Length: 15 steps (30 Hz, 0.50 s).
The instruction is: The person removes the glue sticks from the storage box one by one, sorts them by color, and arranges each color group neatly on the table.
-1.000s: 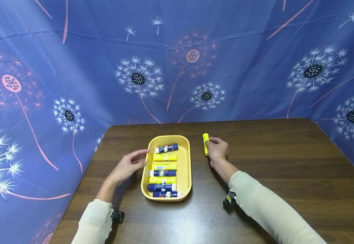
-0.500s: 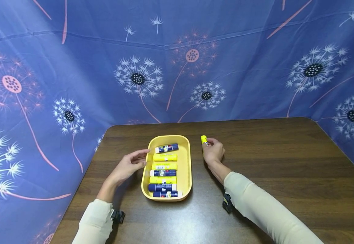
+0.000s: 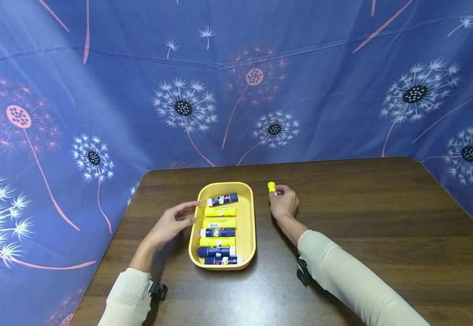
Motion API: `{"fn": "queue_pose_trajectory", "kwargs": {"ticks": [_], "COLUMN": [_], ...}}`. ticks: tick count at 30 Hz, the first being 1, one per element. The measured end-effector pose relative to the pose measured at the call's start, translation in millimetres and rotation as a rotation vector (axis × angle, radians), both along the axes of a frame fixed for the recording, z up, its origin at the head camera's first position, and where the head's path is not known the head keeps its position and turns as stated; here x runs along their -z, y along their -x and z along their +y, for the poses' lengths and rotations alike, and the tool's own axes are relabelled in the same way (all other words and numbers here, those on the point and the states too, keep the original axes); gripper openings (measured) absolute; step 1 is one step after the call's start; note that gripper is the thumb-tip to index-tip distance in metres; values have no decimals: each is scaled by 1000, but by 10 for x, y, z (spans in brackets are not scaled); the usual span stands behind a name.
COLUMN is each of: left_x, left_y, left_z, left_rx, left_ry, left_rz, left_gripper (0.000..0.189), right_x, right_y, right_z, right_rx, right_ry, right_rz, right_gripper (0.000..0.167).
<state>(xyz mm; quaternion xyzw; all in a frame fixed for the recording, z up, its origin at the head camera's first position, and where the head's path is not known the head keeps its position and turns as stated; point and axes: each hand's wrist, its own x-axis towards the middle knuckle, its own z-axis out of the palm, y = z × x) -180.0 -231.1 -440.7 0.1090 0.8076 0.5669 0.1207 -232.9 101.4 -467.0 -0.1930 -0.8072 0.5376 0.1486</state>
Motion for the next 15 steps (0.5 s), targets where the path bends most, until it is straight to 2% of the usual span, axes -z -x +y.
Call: {"fn": "queue_pose_trajectory", "kwargs": {"ticks": [6, 11, 13, 15], "left_x": [-17, -17, -18, -25], "left_y": [9, 18, 17, 14], "left_z": [11, 16, 12, 5], "left_rx": [-14, -7, -8, -18], "left_ry": [15, 25, 23, 25], "left_rz": [-20, -29, -30, -31], "left_gripper": [51, 52, 52, 52], "right_x": [-29, -187, -300, -437], "right_y": [32, 93, 124, 150], "right_z": [52, 170, 199, 204], "right_rx": [-2, -7, -54, -136], "right_ry": [37, 90, 127, 173], "right_rz": [-30, -35, -3, 41], "right_gripper": [31, 29, 28, 29]}}
